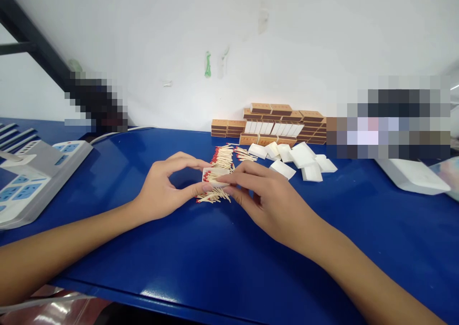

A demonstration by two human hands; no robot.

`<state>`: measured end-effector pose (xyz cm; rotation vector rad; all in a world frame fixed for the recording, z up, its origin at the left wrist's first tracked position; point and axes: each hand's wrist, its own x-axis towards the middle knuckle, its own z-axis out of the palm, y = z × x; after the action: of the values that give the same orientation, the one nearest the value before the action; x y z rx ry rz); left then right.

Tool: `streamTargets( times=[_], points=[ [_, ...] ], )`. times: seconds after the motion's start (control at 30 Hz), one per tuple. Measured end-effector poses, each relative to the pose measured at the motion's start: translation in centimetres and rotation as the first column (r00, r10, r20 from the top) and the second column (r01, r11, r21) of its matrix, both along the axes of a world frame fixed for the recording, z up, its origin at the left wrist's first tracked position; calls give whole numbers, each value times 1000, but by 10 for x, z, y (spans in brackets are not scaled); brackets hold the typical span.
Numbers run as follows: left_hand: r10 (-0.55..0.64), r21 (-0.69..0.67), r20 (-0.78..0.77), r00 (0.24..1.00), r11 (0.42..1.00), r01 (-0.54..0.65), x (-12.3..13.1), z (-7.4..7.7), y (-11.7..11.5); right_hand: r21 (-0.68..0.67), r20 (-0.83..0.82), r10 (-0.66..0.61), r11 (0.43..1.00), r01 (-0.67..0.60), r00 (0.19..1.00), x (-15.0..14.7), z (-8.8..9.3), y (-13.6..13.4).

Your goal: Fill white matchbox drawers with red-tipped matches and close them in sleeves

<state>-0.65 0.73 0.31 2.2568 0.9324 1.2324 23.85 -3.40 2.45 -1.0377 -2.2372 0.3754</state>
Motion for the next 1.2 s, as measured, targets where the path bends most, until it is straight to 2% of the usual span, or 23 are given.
streamTargets(
  times=[0.07,0.13,0.27,0.4,0.5,0.6,0.83,1.0,1.2],
  points=[
    [19,-19,4,1000,1000,-19,0,1,0,63,2,6,998,-7,1000,-1,-2,-1],
    [26,-20,4,1000,999,-26,0,1,0,72,-10,-37,997,38,999,0,-4,1],
    [16,33,-9,1000,999,-16,-1,-1,1,30,-59,-267,963,269,962,16,-16,23],
    [-13,90,-48,999,996,17,-1,-4,0,112,166,-336,941,321,927,38,-37,55],
    [-49,119,-93,994,991,60,-2,-4,-1,168,264,-381,923,347,886,40,-45,68],
    [-74,140,-118,990,986,90,-3,-3,-1,152,274,-389,921,359,880,37,-46,72],
    [-79,163,-142,987,981,102,-3,-3,1,0,310,-364,924,383,878,44,-42,68],
    [-68,185,-145,987,978,95,-3,-3,2,-59,300,-343,925,376,890,48,-40,62],
    [-81,167,-161,984,980,108,-3,-4,2,31,301,-324,943,330,897,41,-39,57]
  ],
)
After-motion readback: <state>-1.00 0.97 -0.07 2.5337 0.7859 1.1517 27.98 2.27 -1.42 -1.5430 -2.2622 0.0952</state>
